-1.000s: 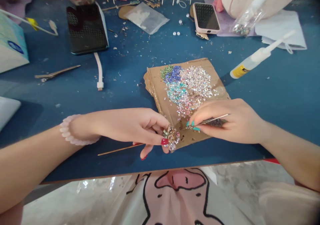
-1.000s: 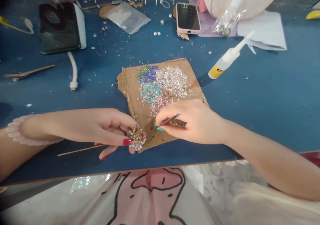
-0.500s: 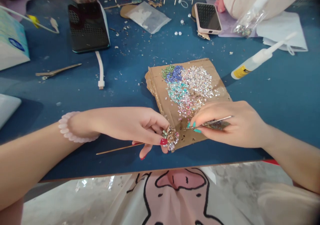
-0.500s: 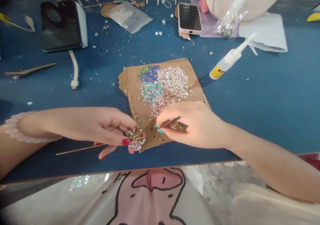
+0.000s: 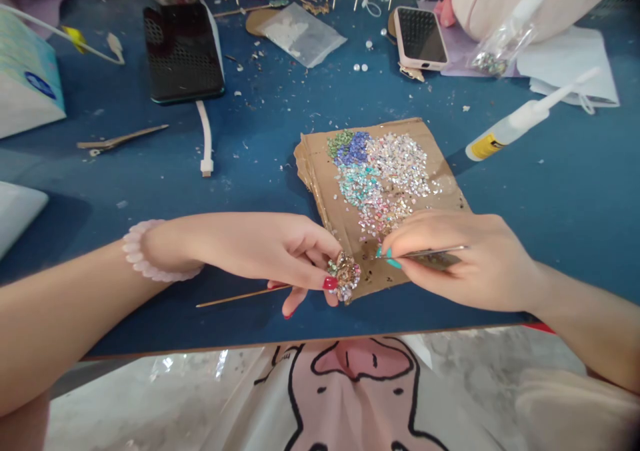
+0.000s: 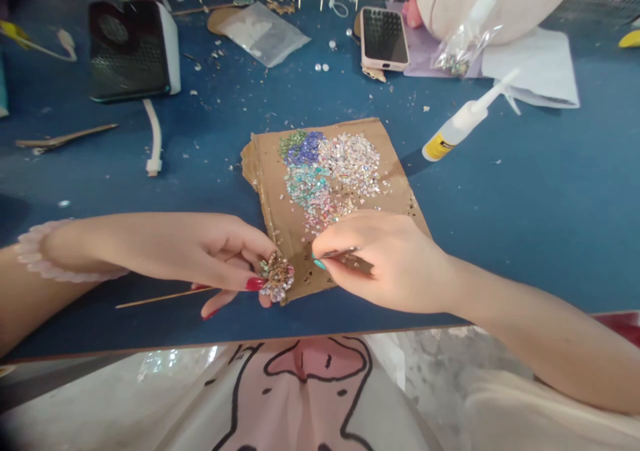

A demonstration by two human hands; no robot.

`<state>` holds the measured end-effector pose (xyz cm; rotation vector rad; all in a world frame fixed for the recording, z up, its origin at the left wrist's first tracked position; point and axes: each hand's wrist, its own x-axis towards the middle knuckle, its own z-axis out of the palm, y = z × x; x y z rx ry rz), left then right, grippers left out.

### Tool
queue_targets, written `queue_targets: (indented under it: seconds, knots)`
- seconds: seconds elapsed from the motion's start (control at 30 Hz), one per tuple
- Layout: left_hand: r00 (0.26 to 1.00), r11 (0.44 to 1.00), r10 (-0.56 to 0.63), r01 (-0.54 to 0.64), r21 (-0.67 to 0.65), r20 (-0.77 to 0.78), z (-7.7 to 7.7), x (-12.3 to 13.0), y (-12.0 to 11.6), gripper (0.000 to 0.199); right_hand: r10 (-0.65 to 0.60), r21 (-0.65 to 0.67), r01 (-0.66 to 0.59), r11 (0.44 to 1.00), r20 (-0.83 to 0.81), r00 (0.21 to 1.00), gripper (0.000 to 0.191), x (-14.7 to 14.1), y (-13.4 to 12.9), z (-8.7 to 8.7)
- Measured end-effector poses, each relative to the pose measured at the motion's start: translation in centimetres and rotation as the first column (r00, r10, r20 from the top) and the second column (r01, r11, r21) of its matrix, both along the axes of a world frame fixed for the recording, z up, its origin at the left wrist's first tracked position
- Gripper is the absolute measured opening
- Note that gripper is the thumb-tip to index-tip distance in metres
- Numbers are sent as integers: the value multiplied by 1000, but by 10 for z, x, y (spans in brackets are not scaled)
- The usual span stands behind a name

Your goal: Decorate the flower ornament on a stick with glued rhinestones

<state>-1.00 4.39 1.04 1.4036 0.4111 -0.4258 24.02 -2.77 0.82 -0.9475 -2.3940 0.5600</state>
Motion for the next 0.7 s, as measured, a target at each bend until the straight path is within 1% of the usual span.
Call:
queue_targets:
  seconds: [0.3, 0.53, 0.7]
  knots:
    - [1000, 1000, 11, -11, -18, 6, 1, 1, 1, 18, -38, -2, 37, 999, -16, 999, 13, -1, -2, -1]
    - [1000, 1000, 17, -17, -25, 18, 2, 2, 0, 18, -40, -8, 40, 999, 14, 999, 13, -2, -3, -1]
    - [1000, 1000, 21, -21, -18, 18, 1, 2, 0, 19, -55, 38, 54, 998, 31, 998, 13, -10, -7, -1]
